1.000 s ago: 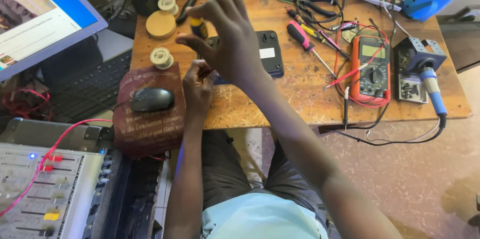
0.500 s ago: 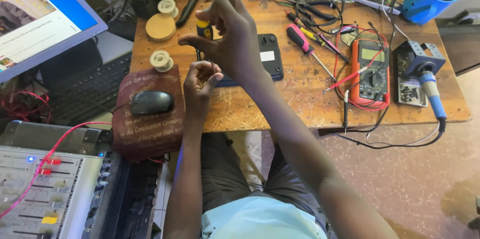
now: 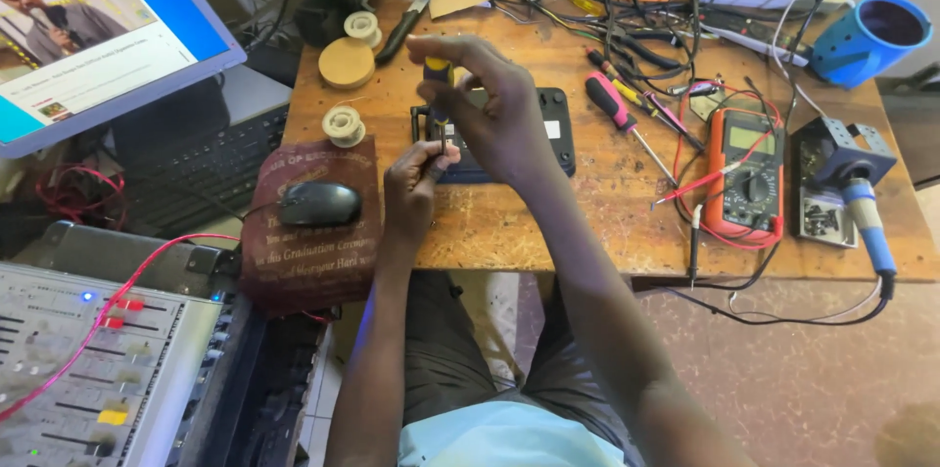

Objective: The person uses a soldering iron to work on the internal circuit board of a disassembled electronic device. They then reassemble the device, which appears to be a cordless phone, and use a screwdriver to secure the casing.

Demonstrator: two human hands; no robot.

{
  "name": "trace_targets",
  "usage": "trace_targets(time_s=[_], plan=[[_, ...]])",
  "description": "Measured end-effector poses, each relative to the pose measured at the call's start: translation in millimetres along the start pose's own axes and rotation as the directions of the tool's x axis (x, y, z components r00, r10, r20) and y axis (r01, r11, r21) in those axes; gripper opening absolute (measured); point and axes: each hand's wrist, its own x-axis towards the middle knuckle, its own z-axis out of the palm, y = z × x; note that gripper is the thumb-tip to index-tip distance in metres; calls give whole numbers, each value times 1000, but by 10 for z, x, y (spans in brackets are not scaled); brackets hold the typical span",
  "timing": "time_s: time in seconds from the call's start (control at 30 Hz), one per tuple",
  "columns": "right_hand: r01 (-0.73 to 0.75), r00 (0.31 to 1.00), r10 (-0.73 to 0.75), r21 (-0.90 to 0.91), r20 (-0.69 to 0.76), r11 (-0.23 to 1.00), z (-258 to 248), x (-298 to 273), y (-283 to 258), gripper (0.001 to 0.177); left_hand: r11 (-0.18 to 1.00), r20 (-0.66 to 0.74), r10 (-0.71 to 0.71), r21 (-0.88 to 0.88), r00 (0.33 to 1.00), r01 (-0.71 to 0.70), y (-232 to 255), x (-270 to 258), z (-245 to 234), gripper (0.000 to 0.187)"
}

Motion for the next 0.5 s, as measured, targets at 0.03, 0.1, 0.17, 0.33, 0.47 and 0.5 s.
trace_targets(time_s=[0.03,0.1,0.17,0.33,0.47,0.5], plan=[[1,1000,-1,-2,4,1000,28,8,25,29,1000,-3,0,-3,1000,0,35,2,5,12],[27,986,-63,-221,-158,975,106,25,74,37,1000,37,4,-25,999,-4,104,-2,-12,23],[70,976,-118,-249,-184,966,189,42,112,41,992,-3,-50,-113,999,49,42,-24,11,15],[152,949,-232,-337,-212,929,262,25,95,45,999,-63,-39,-17,997,38,1,10,27,17],[-21,1000,21,-14,16,1000,114,-4,57,37,1000,-104,-23,-20,994,21,-54,-1,17,3],[-71,994,61,113,92,991,40,14,18,37,999,-80,15,-33,997,-17,-40,11,14,6]])
